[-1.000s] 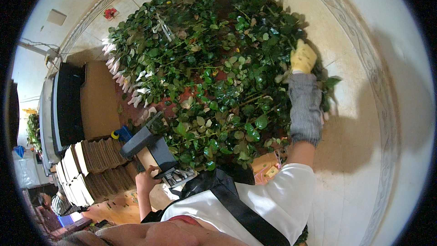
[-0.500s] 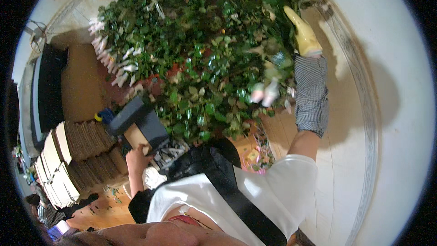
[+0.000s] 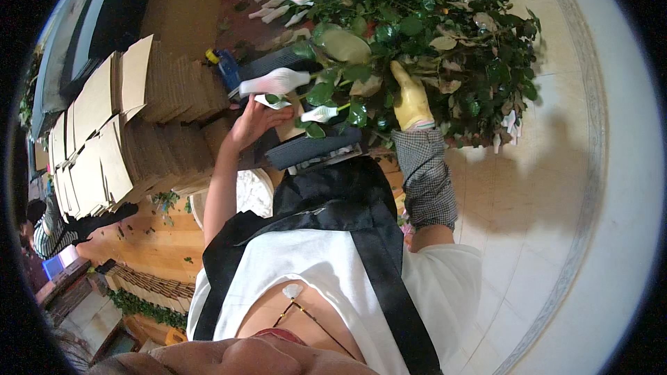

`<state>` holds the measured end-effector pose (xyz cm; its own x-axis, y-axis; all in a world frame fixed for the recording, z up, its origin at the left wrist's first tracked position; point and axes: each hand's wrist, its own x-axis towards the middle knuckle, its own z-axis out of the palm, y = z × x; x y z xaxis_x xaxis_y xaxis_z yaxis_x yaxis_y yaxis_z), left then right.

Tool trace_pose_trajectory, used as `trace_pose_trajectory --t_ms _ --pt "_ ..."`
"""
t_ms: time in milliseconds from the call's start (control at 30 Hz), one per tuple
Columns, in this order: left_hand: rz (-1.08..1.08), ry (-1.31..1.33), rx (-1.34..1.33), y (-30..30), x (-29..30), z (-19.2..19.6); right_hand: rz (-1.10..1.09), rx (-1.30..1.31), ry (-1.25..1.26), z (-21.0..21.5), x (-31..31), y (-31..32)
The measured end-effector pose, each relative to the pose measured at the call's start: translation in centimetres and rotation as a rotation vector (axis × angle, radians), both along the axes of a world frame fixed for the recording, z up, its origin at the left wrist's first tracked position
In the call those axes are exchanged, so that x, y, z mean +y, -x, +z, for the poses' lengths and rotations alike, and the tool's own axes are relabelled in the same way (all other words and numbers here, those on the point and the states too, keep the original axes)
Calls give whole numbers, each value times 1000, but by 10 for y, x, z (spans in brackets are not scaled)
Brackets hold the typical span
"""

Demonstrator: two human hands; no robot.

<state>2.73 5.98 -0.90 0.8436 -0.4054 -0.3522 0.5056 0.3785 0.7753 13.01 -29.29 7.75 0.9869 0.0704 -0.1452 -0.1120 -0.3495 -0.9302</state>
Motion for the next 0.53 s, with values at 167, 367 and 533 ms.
trace_pose_trajectory --t_ms 167,367,533 --pt "-60 42 -81 -2 4 1 -133 396 26 -54 -5 16" --pt "-319 -843 -318 2 -3 12 -120 670 374 -31 -8 16" --pt "-114 -632 -159 -6 -8 18 -200 528 -255 9 -17 34"
